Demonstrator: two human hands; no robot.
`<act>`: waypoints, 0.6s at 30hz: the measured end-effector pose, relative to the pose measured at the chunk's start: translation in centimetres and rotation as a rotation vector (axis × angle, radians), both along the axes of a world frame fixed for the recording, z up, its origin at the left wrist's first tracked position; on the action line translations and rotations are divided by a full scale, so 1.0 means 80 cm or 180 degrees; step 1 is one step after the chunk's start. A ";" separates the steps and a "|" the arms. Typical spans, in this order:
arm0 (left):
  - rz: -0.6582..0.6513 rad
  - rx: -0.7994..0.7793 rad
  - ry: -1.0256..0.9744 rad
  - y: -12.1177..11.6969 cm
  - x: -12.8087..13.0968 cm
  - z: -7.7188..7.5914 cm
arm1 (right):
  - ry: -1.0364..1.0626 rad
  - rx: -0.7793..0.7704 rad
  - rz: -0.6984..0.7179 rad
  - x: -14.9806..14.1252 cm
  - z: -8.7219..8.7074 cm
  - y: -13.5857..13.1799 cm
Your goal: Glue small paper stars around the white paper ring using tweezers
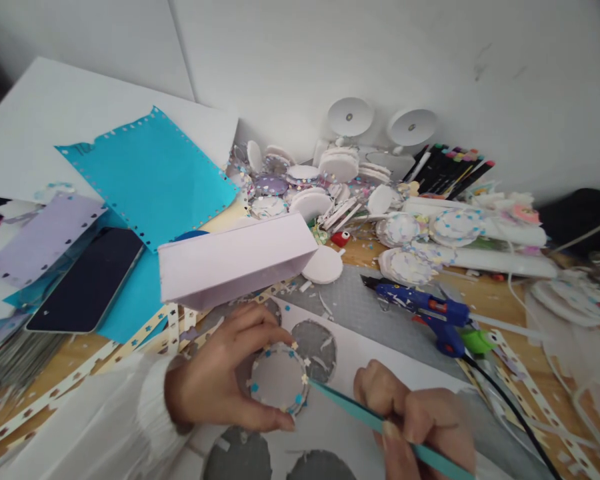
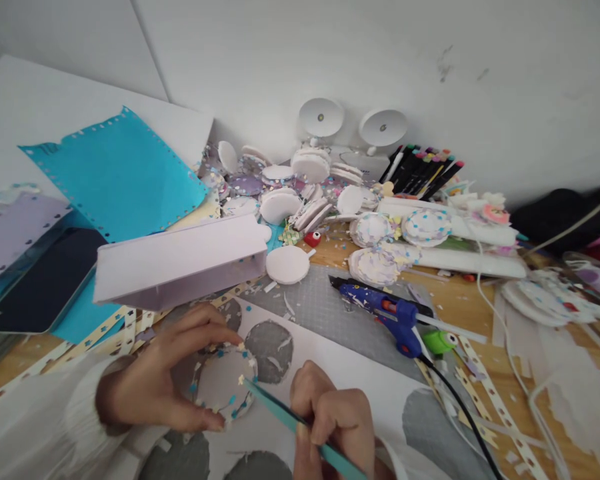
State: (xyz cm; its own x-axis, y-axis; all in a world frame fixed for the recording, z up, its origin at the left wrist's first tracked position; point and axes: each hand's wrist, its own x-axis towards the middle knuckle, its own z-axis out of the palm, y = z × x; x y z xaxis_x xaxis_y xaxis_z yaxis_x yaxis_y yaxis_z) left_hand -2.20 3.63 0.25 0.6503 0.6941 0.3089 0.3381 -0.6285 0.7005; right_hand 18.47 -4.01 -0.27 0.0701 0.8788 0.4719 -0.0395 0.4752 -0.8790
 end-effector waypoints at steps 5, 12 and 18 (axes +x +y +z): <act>-0.0032 0.0011 -0.0091 0.000 0.000 -0.001 | -0.0178 0.0015 0.0089 0.003 -0.002 0.000; -0.0050 0.0038 -0.0131 -0.001 0.001 -0.003 | -0.0159 0.0072 0.0019 0.002 -0.004 0.001; -0.0103 0.0151 -0.0294 -0.002 0.001 -0.007 | 0.0238 -0.0370 0.0018 0.000 -0.005 -0.004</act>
